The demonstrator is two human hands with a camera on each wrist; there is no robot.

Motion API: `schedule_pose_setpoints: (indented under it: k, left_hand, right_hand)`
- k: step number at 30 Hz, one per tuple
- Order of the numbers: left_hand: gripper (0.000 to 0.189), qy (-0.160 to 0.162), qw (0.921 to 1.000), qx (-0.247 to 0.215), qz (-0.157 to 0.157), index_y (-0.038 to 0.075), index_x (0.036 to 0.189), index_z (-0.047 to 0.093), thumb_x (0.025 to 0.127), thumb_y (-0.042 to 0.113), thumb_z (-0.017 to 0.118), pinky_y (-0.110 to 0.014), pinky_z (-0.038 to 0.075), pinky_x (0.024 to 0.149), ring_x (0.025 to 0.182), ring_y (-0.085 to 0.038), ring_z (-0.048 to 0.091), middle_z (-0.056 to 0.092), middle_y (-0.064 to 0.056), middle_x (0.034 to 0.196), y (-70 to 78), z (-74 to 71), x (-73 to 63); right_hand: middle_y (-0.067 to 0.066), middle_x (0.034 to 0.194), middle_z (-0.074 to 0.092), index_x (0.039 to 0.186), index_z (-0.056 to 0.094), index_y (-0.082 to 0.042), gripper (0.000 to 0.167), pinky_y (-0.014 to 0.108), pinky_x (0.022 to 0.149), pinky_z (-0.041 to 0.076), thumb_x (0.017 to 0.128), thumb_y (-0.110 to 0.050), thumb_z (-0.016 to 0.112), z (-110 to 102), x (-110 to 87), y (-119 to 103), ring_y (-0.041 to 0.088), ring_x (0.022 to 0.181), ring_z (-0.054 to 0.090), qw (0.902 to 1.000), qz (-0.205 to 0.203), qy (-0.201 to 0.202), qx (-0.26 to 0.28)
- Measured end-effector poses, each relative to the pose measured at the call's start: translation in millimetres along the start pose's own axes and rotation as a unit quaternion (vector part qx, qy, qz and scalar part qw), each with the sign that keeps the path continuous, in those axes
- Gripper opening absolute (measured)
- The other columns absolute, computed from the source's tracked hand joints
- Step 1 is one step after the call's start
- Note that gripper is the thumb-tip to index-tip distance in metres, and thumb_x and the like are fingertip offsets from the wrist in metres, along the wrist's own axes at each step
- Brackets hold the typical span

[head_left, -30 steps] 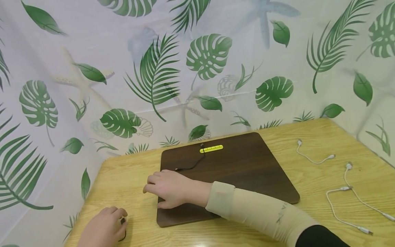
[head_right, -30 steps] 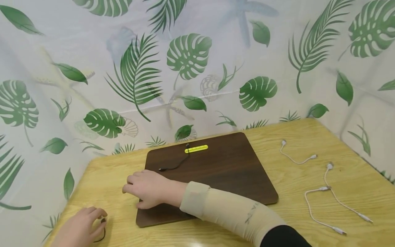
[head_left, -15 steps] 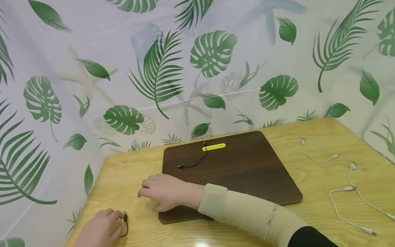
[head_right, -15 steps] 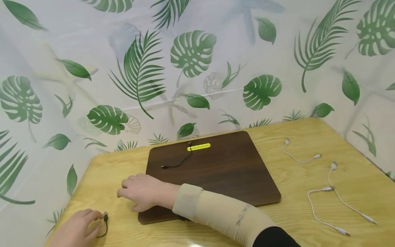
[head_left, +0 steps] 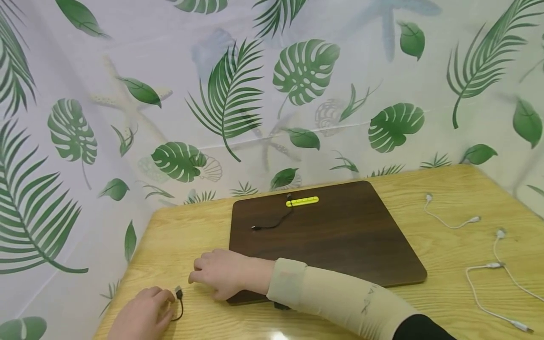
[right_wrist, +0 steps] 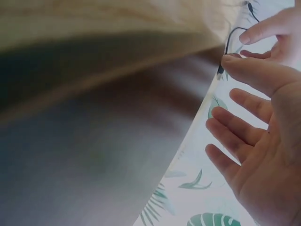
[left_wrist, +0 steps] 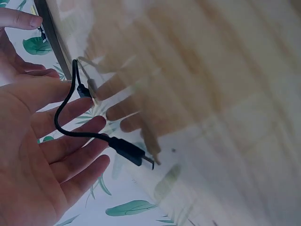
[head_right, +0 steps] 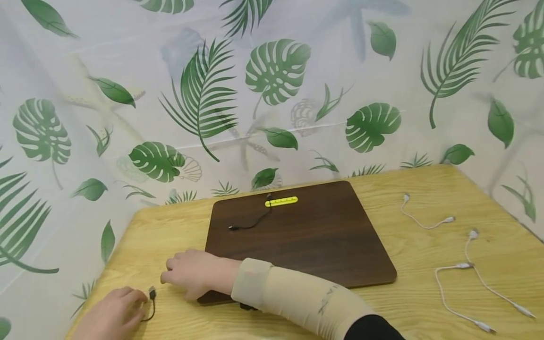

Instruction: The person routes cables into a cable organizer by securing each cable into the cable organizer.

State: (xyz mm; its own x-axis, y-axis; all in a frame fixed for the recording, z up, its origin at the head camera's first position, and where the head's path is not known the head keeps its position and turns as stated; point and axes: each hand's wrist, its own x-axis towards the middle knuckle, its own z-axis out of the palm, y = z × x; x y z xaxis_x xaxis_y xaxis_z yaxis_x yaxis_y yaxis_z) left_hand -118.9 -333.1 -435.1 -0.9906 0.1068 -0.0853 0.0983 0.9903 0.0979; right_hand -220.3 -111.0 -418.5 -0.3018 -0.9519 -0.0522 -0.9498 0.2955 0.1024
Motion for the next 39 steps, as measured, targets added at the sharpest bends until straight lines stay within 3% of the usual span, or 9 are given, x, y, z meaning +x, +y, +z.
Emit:
schedule_pose_setpoints:
  k: [4, 12, 17, 22, 32, 39]
  left_hand:
    - [0.015, -0.014, 0.9999, 0.002, 0.001, 0.021, 0.098, 0.076, 0.088, 0.025, 0.086, -0.039, 0.057, 0.079, 0.088, -0.014, 0.064, 0.069, 0.005, 0.096, -0.9, 1.4, 1.0]
    - [0.013, 0.001, 0.9993, 0.015, 0.035, 0.026, 0.092, 0.074, 0.088, 0.032, 0.085, -0.034, 0.057, 0.078, 0.086, -0.013, 0.065, 0.069, 0.011, 0.092, -6.5, 3.2, -7.2]
    - [0.018, -0.001, 0.9981, 0.007, 0.061, 0.029, 0.086, 0.07, 0.086, 0.03, 0.088, -0.027, 0.053, 0.072, 0.079, -0.004, 0.059, 0.063, 0.017, 0.086, -8.8, 3.2, -11.9]
    - [0.02, -0.018, 0.9962, -0.013, 0.085, 0.026, 0.083, 0.069, 0.086, 0.023, 0.088, -0.023, 0.046, 0.064, 0.071, 0.003, 0.047, 0.057, 0.016, 0.08, -9.5, 5.1, -15.8]
    - [0.022, -0.028, 0.9908, -0.033, 0.128, 0.023, 0.083, 0.066, 0.088, 0.012, 0.084, -0.022, 0.037, 0.061, 0.067, 0.002, 0.036, 0.05, 0.015, 0.075, -7.9, 6.3, -17.1]
    - [0.023, -0.003, 0.9909, -0.035, 0.13, 0.022, 0.081, 0.068, 0.086, 0.008, 0.085, -0.021, 0.039, 0.06, 0.066, 0.004, 0.038, 0.052, 0.016, 0.074, -3.6, 4.6, -20.0]
  right_hand:
    - [-0.009, 0.132, 0.062, 0.147, 0.058, -0.029, 0.051, 0.021, 0.089, 0.051, 0.099, -0.031, 0.073, 0, 1.9, -6, 0.006, 0.111, 0.06, 0.9998, -0.008, -0.015, -0.01]
    - [-0.01, 0.141, 0.059, 0.148, 0.056, -0.031, 0.053, 0.019, 0.094, 0.052, 0.098, -0.028, 0.074, -1, 5.1, -16, 0.004, 0.121, 0.059, 0.9992, -0.031, -0.024, -0.01]
    - [-0.01, 0.153, 0.053, 0.155, 0.051, -0.033, 0.063, 0.02, 0.106, 0.05, 0.097, -0.029, 0.077, -2, 7.5, -18, 0.005, 0.136, 0.055, 0.9987, -0.042, -0.027, 0.002]
    - [-0.013, 0.157, 0.05, 0.157, 0.048, -0.034, 0.066, 0.019, 0.109, 0.047, 0.098, -0.026, 0.076, 1, 10.3, -23, 0.004, 0.139, 0.052, 0.9973, -0.059, -0.039, -0.018]
    - [-0.014, 0.137, 0.06, 0.143, 0.06, -0.033, 0.048, 0.018, 0.096, 0.051, 0.098, -0.026, 0.073, 3, 10.0, -30, 0.003, 0.119, 0.058, 0.9943, -0.083, -0.033, -0.058]
    - [-0.011, 0.119, 0.06, 0.128, 0.063, -0.032, 0.027, 0.018, 0.08, 0.05, 0.102, -0.029, 0.069, 3, 7.4, -29, 0.004, 0.098, 0.055, 0.9946, -0.081, -0.017, -0.063]
